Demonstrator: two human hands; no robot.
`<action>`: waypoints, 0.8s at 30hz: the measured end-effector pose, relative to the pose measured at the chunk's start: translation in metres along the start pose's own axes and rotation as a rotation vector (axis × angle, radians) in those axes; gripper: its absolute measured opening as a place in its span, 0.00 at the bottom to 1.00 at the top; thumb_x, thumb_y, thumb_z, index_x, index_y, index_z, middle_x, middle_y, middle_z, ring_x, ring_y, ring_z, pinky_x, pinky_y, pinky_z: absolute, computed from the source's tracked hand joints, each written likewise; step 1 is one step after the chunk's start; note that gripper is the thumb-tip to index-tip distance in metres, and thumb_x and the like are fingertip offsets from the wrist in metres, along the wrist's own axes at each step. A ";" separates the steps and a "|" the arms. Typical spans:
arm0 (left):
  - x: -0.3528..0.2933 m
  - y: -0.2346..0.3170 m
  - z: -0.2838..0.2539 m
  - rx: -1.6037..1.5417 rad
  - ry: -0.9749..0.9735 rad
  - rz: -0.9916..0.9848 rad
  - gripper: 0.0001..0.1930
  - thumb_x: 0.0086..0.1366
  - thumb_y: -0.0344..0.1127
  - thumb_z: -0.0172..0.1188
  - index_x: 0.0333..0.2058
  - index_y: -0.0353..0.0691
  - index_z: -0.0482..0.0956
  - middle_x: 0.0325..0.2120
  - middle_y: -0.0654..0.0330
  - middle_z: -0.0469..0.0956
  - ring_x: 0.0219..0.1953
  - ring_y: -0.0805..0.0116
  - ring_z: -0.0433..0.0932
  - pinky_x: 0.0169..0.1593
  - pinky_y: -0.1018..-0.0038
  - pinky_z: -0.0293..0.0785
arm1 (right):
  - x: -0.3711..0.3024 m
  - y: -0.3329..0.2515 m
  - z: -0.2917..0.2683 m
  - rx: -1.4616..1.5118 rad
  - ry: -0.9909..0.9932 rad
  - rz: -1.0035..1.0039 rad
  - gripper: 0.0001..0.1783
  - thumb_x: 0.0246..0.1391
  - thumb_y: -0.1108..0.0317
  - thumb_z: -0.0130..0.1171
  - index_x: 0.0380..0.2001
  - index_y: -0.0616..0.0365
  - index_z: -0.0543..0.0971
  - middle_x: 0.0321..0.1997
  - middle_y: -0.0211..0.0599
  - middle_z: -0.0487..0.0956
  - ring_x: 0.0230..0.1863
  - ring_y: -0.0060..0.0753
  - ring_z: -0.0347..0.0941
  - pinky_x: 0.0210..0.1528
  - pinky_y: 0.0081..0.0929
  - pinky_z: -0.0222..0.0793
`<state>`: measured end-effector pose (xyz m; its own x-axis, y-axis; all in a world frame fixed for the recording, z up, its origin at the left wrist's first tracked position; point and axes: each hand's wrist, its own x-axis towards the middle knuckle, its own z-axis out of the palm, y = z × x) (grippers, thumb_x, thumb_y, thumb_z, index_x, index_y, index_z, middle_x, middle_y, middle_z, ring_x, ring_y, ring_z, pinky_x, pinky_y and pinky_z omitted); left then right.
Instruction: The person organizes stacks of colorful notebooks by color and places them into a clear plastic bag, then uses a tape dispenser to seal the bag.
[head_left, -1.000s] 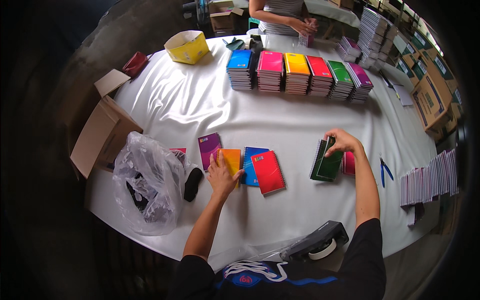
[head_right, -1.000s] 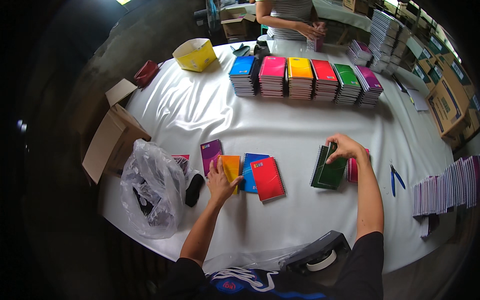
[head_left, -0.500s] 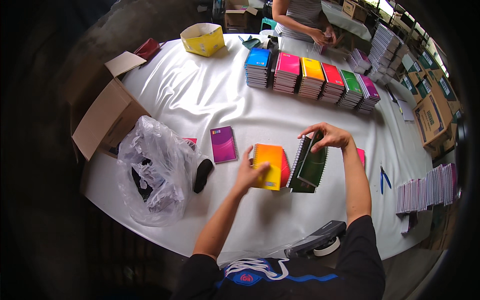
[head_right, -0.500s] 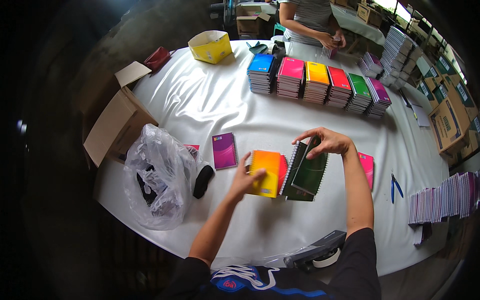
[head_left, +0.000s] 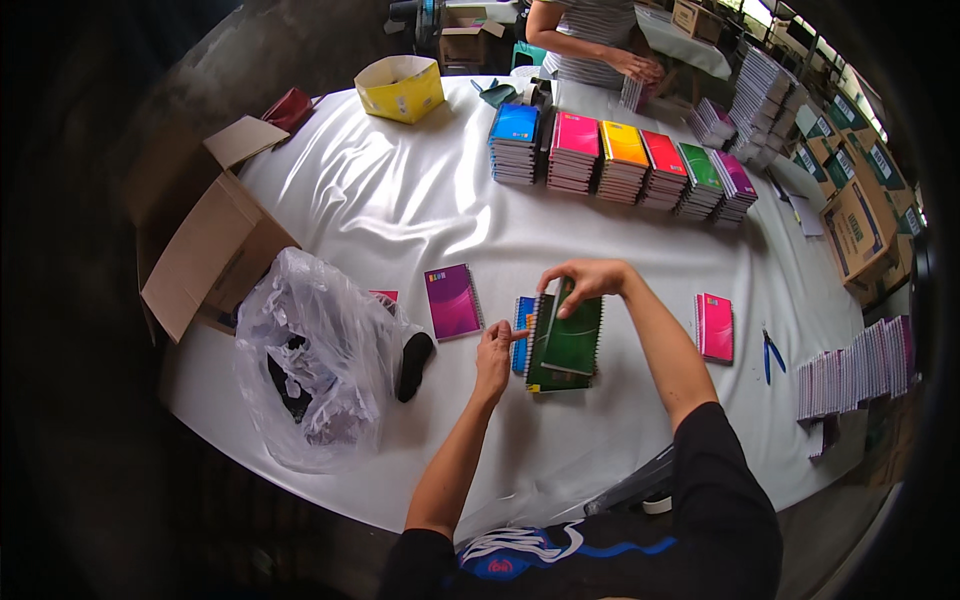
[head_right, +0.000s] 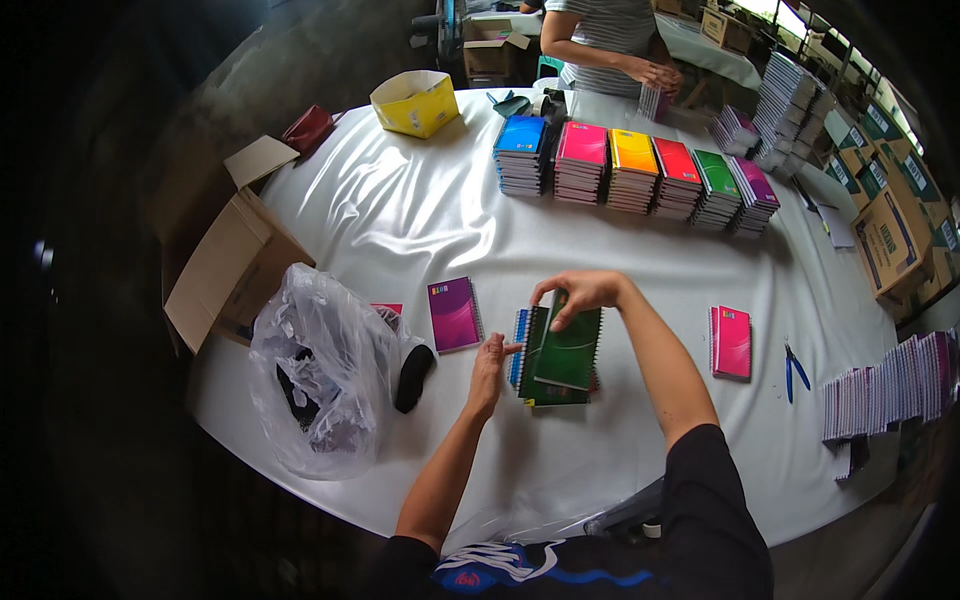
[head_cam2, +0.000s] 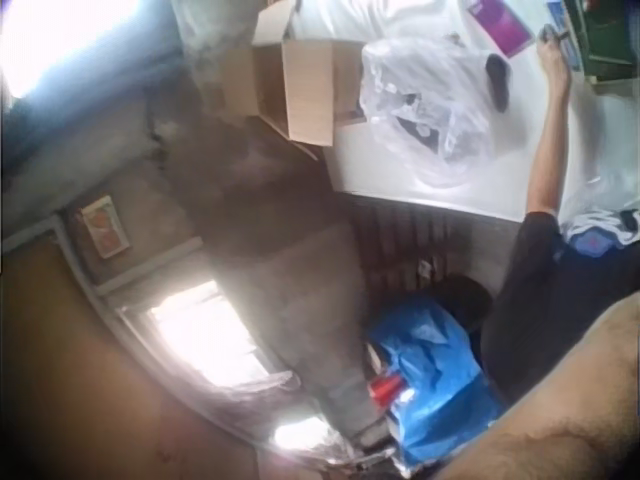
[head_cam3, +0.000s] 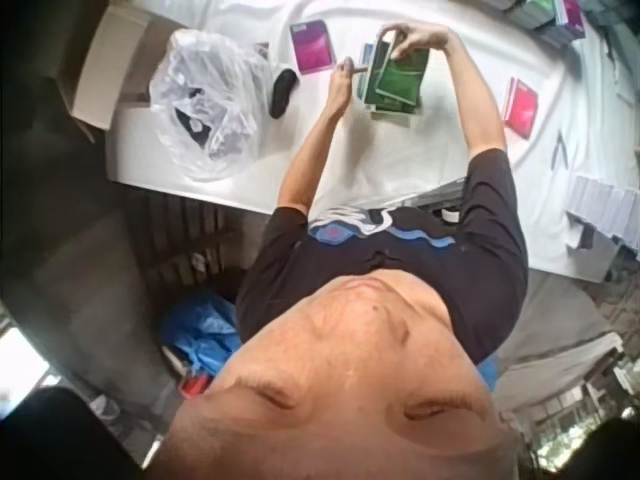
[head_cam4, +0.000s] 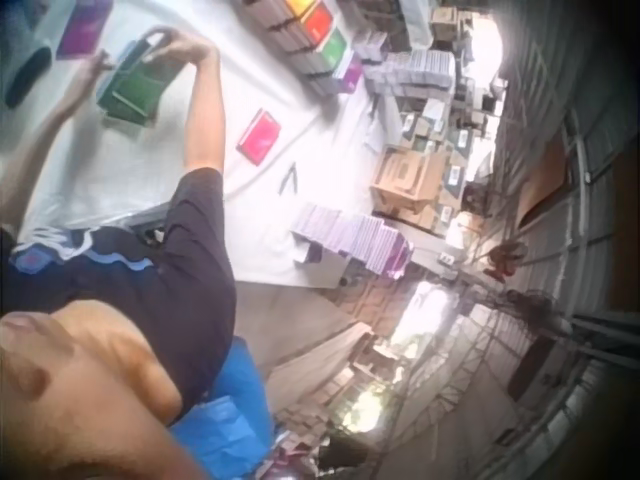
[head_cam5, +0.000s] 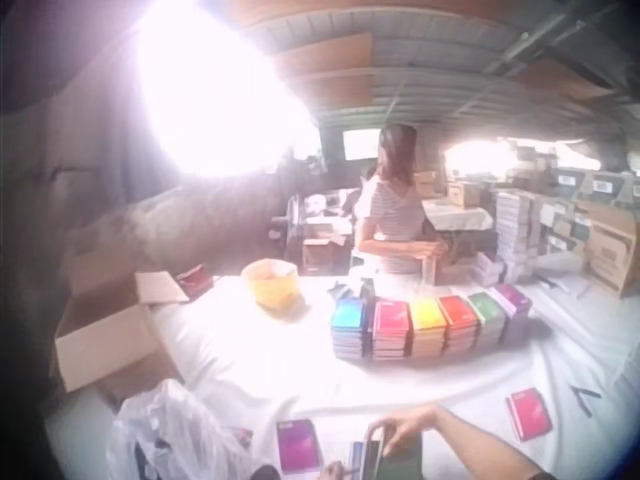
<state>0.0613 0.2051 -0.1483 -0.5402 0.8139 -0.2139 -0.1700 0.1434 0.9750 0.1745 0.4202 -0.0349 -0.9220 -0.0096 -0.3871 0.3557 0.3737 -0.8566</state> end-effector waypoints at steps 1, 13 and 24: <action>-0.001 0.002 0.003 0.210 0.015 0.077 0.30 0.57 0.56 0.57 0.49 0.36 0.71 0.49 0.45 0.65 0.54 0.53 0.64 0.56 0.67 0.59 | 0.009 0.010 0.002 0.032 -0.005 -0.026 0.32 0.35 0.62 0.72 0.47 0.53 0.72 0.30 0.33 0.78 0.34 0.25 0.74 0.36 0.25 0.70; -0.003 -0.008 -0.003 0.475 0.070 0.320 0.38 0.46 0.42 0.68 0.56 0.39 0.63 0.49 0.48 0.67 0.53 0.51 0.64 0.56 0.60 0.60 | -0.052 0.040 0.020 -0.594 0.747 0.415 0.56 0.32 0.53 0.72 0.64 0.28 0.50 0.69 0.40 0.47 0.69 0.46 0.43 0.60 0.68 0.43; 0.025 0.044 0.009 0.638 0.131 0.428 0.26 0.50 0.36 0.64 0.49 0.40 0.71 0.46 0.49 0.68 0.51 0.52 0.65 0.55 0.63 0.60 | -0.252 0.190 0.066 0.494 1.332 0.783 0.28 0.30 0.76 0.72 0.40 0.69 0.75 0.37 0.41 0.80 0.36 0.30 0.77 0.41 0.28 0.74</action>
<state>0.0481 0.2371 -0.1103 -0.5512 0.8043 0.2219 0.5611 0.1605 0.8120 0.4842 0.4325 -0.1233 0.1207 0.8951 -0.4292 0.5459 -0.4209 -0.7244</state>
